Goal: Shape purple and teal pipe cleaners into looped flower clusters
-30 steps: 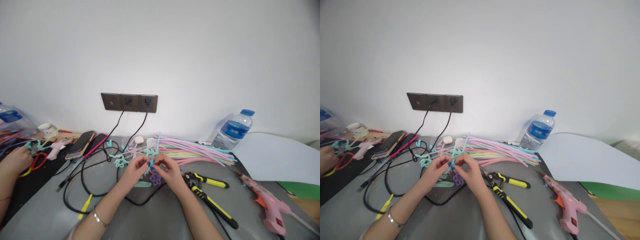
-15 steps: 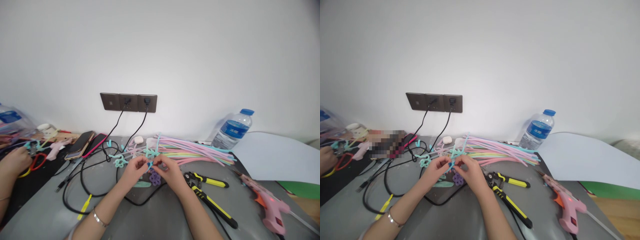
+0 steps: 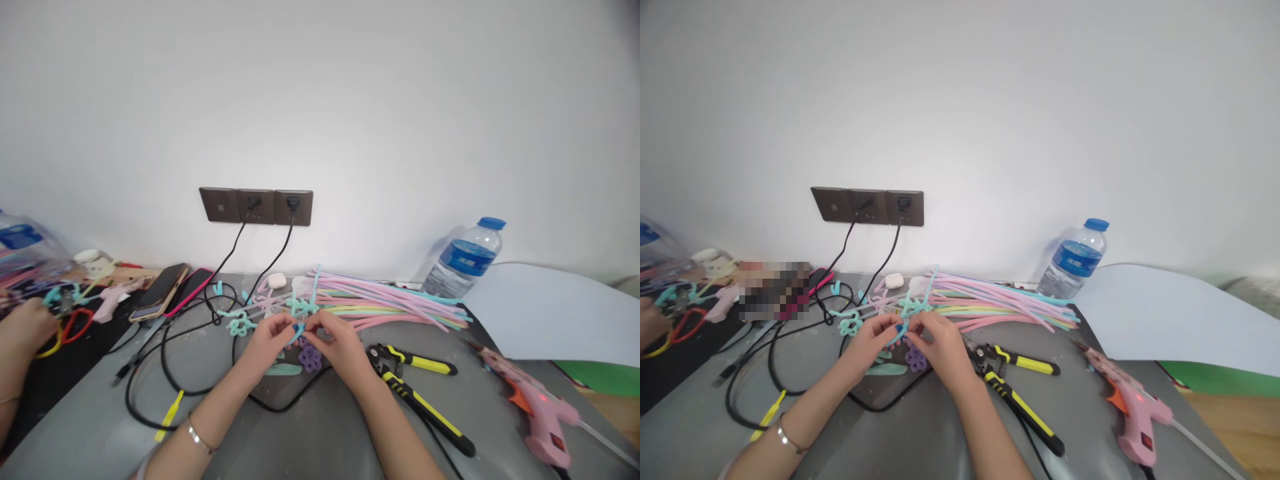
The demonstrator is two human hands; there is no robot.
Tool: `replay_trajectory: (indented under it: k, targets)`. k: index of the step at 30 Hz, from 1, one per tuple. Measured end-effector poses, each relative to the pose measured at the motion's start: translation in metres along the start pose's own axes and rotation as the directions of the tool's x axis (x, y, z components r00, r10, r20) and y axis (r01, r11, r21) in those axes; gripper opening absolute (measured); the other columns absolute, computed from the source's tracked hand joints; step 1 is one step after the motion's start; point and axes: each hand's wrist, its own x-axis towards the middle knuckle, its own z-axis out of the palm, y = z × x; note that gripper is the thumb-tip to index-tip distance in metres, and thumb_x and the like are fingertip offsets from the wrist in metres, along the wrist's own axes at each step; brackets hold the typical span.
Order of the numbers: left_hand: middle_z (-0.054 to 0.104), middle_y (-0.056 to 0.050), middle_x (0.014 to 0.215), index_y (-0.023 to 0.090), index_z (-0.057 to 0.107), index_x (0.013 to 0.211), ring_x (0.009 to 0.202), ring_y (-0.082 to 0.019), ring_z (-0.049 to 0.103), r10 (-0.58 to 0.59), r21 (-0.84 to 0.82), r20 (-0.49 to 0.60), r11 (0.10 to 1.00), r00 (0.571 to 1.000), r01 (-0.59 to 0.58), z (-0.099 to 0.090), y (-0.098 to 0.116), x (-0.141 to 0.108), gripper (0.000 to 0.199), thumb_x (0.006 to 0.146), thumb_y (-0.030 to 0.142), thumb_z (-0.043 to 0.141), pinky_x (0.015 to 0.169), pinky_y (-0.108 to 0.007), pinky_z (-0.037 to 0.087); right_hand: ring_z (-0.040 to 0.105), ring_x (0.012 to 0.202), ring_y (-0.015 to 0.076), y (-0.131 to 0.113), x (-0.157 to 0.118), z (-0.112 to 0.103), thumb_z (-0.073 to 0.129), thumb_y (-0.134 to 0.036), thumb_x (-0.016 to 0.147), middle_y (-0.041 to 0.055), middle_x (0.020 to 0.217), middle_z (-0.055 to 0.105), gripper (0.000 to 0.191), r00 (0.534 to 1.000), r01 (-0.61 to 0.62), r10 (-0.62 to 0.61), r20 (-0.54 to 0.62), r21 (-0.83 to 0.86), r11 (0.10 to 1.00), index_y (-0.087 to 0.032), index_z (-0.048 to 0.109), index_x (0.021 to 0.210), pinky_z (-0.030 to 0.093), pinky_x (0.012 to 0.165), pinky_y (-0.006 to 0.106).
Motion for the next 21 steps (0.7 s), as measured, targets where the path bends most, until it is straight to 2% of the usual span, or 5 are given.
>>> replay_trajectory:
  k: [4,7,13,18,21]
  targets:
    - [0.050,0.003,0.064,0.016,0.056,0.073,0.060,-0.011,0.044,0.058,0.026,-0.017,0.998,0.998,-0.058,-0.0001,-0.0017,0.0010,0.026,0.076,0.041,0.061,0.055,-0.021,0.035,0.059,0.071,0.0152,-0.0001,0.0022,0.0036,0.061,-0.010,0.080,-0.0002,0.077,0.061,0.012,0.995,-0.094,0.098,-0.010,0.208,0.974,-0.022,0.057,0.082,0.047,0.067,0.025]
    - [0.050,0.002,0.067,0.016,0.056,0.074,0.061,-0.011,0.044,0.108,0.061,-0.039,0.993,0.993,-0.105,0.0004,-0.0033,0.0013,0.027,0.076,0.043,0.061,0.054,-0.021,0.035,0.059,0.068,0.0148,0.0016,0.0040,0.0072,0.060,-0.012,0.078,-0.0001,0.075,0.060,0.010,0.990,-0.121,0.139,-0.026,0.352,0.928,-0.021,0.056,0.079,0.048,0.065,0.025]
    - [0.046,0.004,0.064,0.017,0.058,0.079,0.054,-0.010,0.039,0.076,0.036,-0.003,0.996,0.997,-0.076,0.0008,-0.0046,-0.0006,0.030,0.082,0.047,0.056,0.049,-0.020,0.033,0.058,0.065,0.0148,0.0010,0.0050,0.0081,0.067,-0.020,0.076,0.0002,0.072,0.060,0.009,0.976,-0.135,0.191,-0.100,0.408,0.903,-0.022,0.058,0.077,0.050,0.062,0.026]
    - [0.056,-0.001,0.076,0.017,0.059,0.079,0.072,-0.015,0.053,0.192,0.133,-0.023,0.973,0.981,-0.188,0.0021,-0.0009,-0.0030,0.011,0.077,0.028,0.060,0.059,-0.021,0.042,0.062,0.069,0.0160,-0.0007,0.0056,0.0075,0.066,-0.024,0.079,0.0024,0.076,0.064,0.004,0.969,-0.164,0.233,-0.077,0.502,0.849,-0.020,0.065,0.081,0.052,0.065,0.027]
    - [0.056,-0.001,0.076,0.017,0.058,0.080,0.071,-0.014,0.054,0.210,0.222,-0.023,0.954,0.977,-0.200,0.0037,-0.0012,-0.0042,0.006,0.076,0.020,0.055,0.058,-0.021,0.042,0.063,0.070,0.0165,0.0013,0.0054,0.0083,0.065,-0.024,0.080,0.0031,0.076,0.067,0.005,0.970,-0.176,0.237,-0.058,0.504,0.845,-0.020,0.068,0.081,0.052,0.066,0.027]
